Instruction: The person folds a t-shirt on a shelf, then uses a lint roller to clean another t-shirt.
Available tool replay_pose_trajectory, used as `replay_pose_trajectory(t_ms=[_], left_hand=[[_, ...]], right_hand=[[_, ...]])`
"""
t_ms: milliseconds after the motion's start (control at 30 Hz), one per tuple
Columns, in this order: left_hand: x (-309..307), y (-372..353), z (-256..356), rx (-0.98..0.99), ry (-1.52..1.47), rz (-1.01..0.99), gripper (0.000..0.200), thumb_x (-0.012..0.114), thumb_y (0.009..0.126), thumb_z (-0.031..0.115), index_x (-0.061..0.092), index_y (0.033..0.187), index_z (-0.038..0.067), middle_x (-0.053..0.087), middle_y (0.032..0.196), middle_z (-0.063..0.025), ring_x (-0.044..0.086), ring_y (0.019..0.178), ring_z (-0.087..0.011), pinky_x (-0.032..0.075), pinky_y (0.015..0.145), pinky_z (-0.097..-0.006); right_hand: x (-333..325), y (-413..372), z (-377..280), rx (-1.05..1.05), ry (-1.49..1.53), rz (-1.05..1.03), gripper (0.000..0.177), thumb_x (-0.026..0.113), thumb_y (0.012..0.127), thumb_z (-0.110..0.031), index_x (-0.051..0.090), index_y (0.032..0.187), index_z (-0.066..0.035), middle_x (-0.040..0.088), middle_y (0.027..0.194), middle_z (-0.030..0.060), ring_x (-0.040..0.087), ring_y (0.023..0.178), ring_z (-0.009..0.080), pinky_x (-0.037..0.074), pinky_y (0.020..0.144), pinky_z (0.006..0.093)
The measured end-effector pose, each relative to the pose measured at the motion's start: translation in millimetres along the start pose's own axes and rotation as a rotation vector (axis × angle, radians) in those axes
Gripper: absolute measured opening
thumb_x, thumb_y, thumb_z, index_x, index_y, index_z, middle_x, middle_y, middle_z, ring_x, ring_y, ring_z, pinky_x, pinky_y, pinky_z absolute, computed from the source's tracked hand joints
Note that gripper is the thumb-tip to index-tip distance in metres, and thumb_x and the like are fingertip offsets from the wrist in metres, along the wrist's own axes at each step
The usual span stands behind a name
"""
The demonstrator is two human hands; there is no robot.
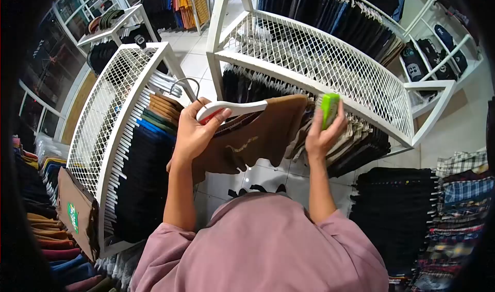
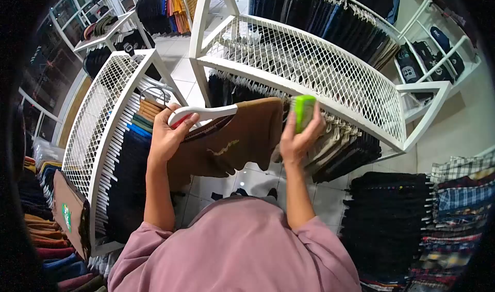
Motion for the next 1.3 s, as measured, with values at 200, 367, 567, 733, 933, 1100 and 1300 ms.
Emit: replay_pose_trajectory(t_ms=[200, 367, 567, 733, 933, 1100, 1300], left_hand=[[22, -8, -2, -0.014, 0.092, -0.207, 0.017, 0.078, 0.085, 0.009, 0.073, 0.096, -0.003, 0.071, 0.081, -0.0045, 0.062, 0.075, -0.0084, 0.05, 0.07, -0.0251], [4, -26, -15, 0.15, 0.203, -0.135, 0.025, 0.076, 0.08, 0.004, 0.076, 0.105, 0.002, 0.074, 0.081, -0.0115, 0.069, 0.07, -0.0189, 0.053, 0.068, -0.0297], [19, -40, -2, 0.489, 0.607, -0.274, 0.061, 0.072, 0.067, -0.002, 0.072, 0.124, 0.019, 0.061, 0.077, -0.0067, 0.063, 0.066, -0.0259, 0.052, 0.06, -0.0376], [14, -48, 8, 0.675, 0.717, -0.257, 0.069, 0.074, 0.064, 0.001, 0.07, 0.13, 0.021, 0.055, 0.074, -0.0042, 0.059, 0.067, -0.0241, 0.051, 0.063, -0.0373], [4, -61, 11, 0.816, 0.901, -0.237, 0.064, 0.074, 0.07, 0.01, 0.068, 0.132, 0.026, 0.055, 0.076, 0.0012, 0.055, 0.072, -0.0192, 0.049, 0.064, -0.0348], [12, -66, 13, 0.921, 1.04, -0.248, 0.061, 0.069, 0.076, 0.013, 0.065, 0.135, 0.029, 0.053, 0.079, 0.0029, 0.054, 0.074, -0.0168, 0.049, 0.067, -0.0329], [-1, -72, 7, 0.948, 1.052, -0.166, 0.063, 0.07, 0.076, 0.014, 0.064, 0.136, 0.031, 0.053, 0.081, 0.0042, 0.054, 0.073, -0.0154, 0.048, 0.067, -0.032]], right_hand=[[34, -24, -40, -0.334, 0.085, -0.191, 0.064, 0.066, 0.096, -0.024, 0.041, 0.147, 0.004, 0.051, 0.122, 0.0239, 0.051, 0.112, 0.039, 0.044, 0.097, 0.0465], [29, -33, 66, 0.119, -0.113, -0.219, 0.056, 0.064, 0.098, -0.026, 0.046, 0.144, 0.0, 0.053, 0.125, 0.0235, 0.056, 0.114, 0.0402, 0.046, 0.097, 0.0455], [19, -18, -52, -0.225, 0.197, -0.424, 0.06, 0.079, 0.086, -0.023, 0.057, 0.14, -0.008, 0.06, 0.12, 0.0167, 0.062, 0.108, 0.0353, 0.051, 0.092, 0.0418], [52, -11, -2, -0.118, 0.078, -0.41, 0.051, 0.075, 0.09, -0.026, 0.06, 0.136, -0.01, 0.06, 0.121, 0.0158, 0.064, 0.108, 0.0343, 0.053, 0.089, 0.0431], [35, 27, -27, -0.124, 0.085, -0.361, 0.047, 0.075, 0.09, -0.027, 0.064, 0.131, -0.008, 0.064, 0.117, 0.0149, 0.066, 0.105, 0.0314, 0.053, 0.089, 0.0394], [57, 6, -85, -0.367, 0.111, -0.647, 0.051, 0.078, 0.086, -0.034, 0.066, 0.132, -0.015, 0.064, 0.118, 0.0117, 0.068, 0.1, 0.0306, 0.056, 0.088, 0.0403], [50, 49, 19, -0.054, -0.171, -0.42, 0.046, 0.072, 0.091, -0.037, 0.067, 0.129, -0.011, 0.065, 0.111, 0.0141, 0.068, 0.096, 0.0309, 0.055, 0.084, 0.0412]])
Point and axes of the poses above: each hand's wrist, its own y-axis towards the middle knuckle, its own x-axis out of the palm, z = x × y, the point moved 7 cm from there along y, towards the middle knuckle
